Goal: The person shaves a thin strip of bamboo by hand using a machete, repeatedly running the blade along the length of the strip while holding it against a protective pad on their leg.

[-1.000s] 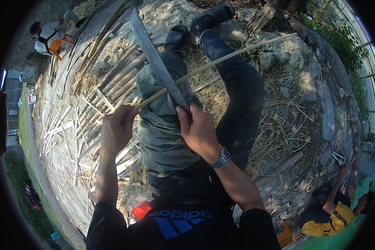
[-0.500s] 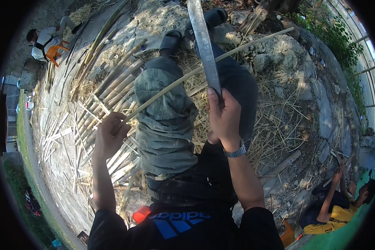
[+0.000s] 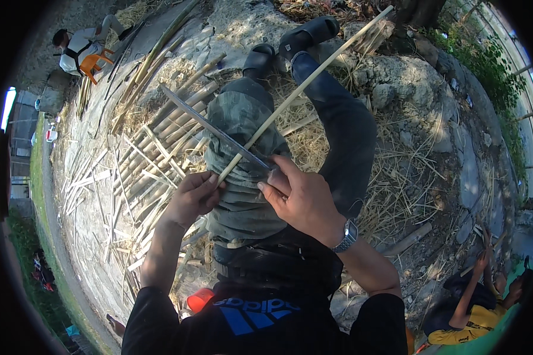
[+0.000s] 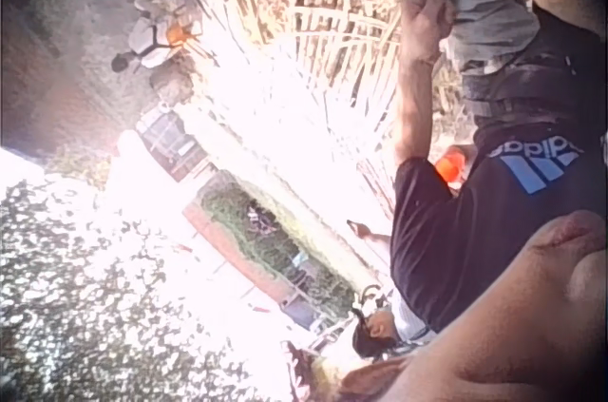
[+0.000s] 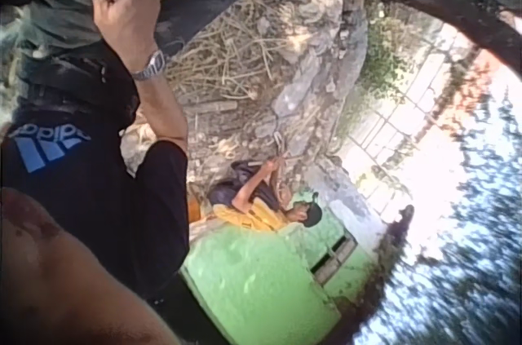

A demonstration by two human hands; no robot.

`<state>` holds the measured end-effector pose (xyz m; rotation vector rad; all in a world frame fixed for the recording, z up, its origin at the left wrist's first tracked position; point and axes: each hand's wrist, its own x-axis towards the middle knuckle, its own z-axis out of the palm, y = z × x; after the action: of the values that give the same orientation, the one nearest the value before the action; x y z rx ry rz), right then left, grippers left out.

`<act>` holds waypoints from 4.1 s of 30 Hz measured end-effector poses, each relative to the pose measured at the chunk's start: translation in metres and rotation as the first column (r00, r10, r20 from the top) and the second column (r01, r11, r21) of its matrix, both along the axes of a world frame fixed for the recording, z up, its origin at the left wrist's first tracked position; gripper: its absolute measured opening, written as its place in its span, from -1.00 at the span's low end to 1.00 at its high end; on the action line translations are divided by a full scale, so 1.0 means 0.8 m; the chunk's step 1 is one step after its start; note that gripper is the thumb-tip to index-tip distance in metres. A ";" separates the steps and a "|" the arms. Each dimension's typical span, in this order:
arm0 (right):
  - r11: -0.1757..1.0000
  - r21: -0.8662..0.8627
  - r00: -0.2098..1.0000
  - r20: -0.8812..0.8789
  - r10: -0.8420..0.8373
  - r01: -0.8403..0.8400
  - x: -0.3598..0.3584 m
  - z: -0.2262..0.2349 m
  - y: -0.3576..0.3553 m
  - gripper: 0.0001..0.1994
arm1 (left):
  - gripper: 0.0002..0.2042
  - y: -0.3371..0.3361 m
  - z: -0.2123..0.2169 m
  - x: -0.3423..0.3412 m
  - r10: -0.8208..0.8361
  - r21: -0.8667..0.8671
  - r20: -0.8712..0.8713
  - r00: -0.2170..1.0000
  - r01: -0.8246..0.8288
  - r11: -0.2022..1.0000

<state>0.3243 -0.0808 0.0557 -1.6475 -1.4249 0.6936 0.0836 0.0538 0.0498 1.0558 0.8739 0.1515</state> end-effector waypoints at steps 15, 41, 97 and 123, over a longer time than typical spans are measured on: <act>0.991 0.132 0.974 0.225 -0.005 -0.026 0.003 -0.004 -0.015 -0.71 | -0.73 0.011 0.009 0.007 0.228 -0.147 0.215 0.950 -0.199 0.969; 0.977 -0.192 0.907 0.387 0.166 -0.097 0.051 0.005 0.075 -0.31 | -0.70 0.017 -0.003 -0.006 0.139 -0.164 0.072 0.988 -0.126 0.978; 0.989 -0.085 0.981 0.164 -0.104 0.119 0.075 -0.021 0.092 -0.31 | -0.59 0.038 -0.044 -0.326 0.057 0.285 -0.325 0.944 0.040 0.958; 0.999 -0.054 0.906 0.423 0.027 -0.004 0.040 -0.029 0.081 -0.32 | -0.58 0.026 -0.016 -0.429 0.001 0.092 -0.360 0.933 0.034 0.995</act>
<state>0.3566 -0.0163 0.0322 -1.9103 -1.7356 0.3927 -0.2593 0.0744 0.0368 1.2029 1.1980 -0.0168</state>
